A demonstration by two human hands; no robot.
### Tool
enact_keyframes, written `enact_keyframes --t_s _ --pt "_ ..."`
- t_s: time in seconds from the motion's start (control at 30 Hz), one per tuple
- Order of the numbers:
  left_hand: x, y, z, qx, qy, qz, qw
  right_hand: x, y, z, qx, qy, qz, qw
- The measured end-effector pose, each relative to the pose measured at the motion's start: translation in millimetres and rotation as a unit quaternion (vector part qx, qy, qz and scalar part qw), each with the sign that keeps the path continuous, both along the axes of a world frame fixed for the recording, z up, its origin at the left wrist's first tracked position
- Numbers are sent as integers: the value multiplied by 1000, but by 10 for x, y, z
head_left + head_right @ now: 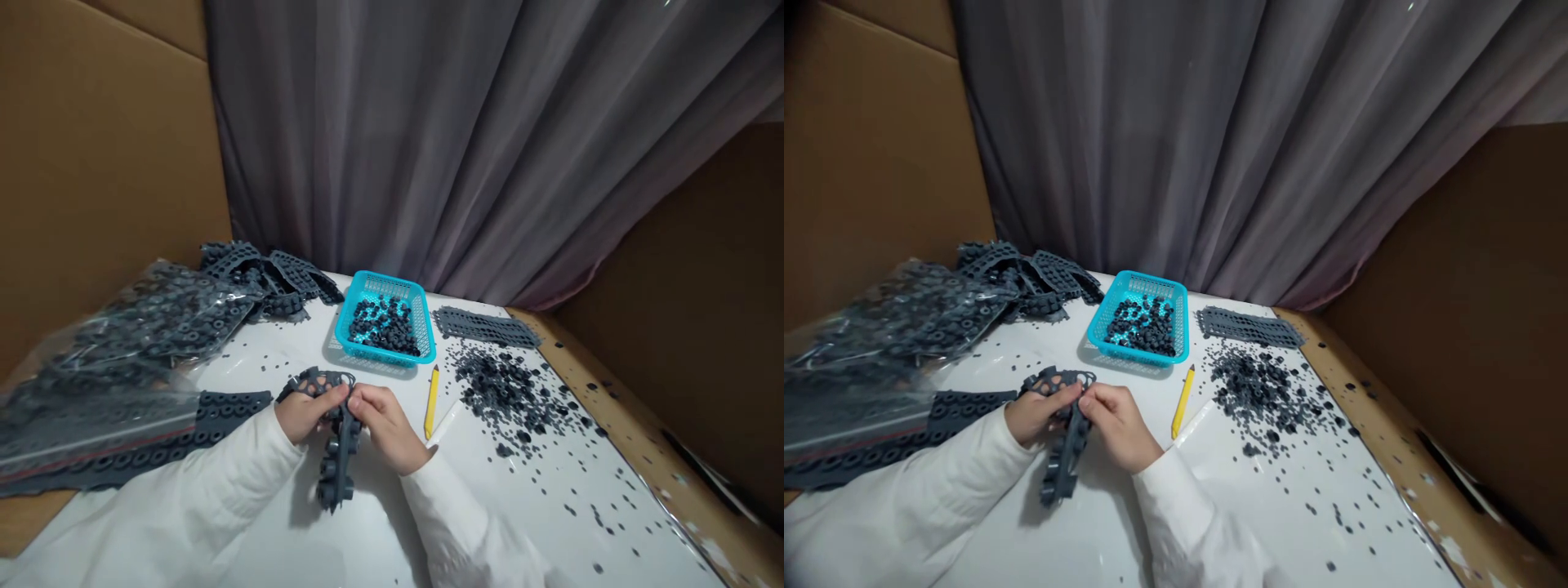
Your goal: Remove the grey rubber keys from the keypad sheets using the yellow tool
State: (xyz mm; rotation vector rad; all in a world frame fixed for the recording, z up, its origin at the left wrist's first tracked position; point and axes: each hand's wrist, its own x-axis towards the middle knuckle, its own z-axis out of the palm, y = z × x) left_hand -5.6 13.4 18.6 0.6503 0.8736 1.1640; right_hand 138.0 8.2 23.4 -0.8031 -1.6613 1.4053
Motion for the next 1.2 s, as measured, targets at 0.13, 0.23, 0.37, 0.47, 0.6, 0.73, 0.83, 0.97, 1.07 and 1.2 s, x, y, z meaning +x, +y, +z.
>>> enact_keyframes --t_s 0.13,0.23,0.37,0.47,0.6,0.73,0.83,0.97,1.07,1.2 --pt "107 -12 33 -40 -55 30 997 -144 43 -134 -144 178 -97 969" --pt "119 13 64 -75 -84 78 991 -208 75 -150 -185 243 -155 939" --pt "117 19 95 -93 -77 128 984 -185 74 -52 -171 257 -189 932" --pt "131 -13 96 -89 -49 133 986 -49 131 56 -86 225 -186 953" --pt "124 -47 63 -65 -38 118 990 223 305 142 -23 218 -161 962" --pt "112 -39 59 -76 -53 123 988 323 341 167 -54 232 -89 967" --pt "117 -24 72 -92 -57 135 985 263 271 166 -64 222 -65 971" --pt "125 -24 55 -106 -18 126 986 262 280 159 -29 181 -72 981" --pt "127 -36 47 -94 9 117 989 428 439 185 106 -3 -123 987" --pt "129 -48 70 -72 17 108 991 655 594 261 294 -291 -250 875"
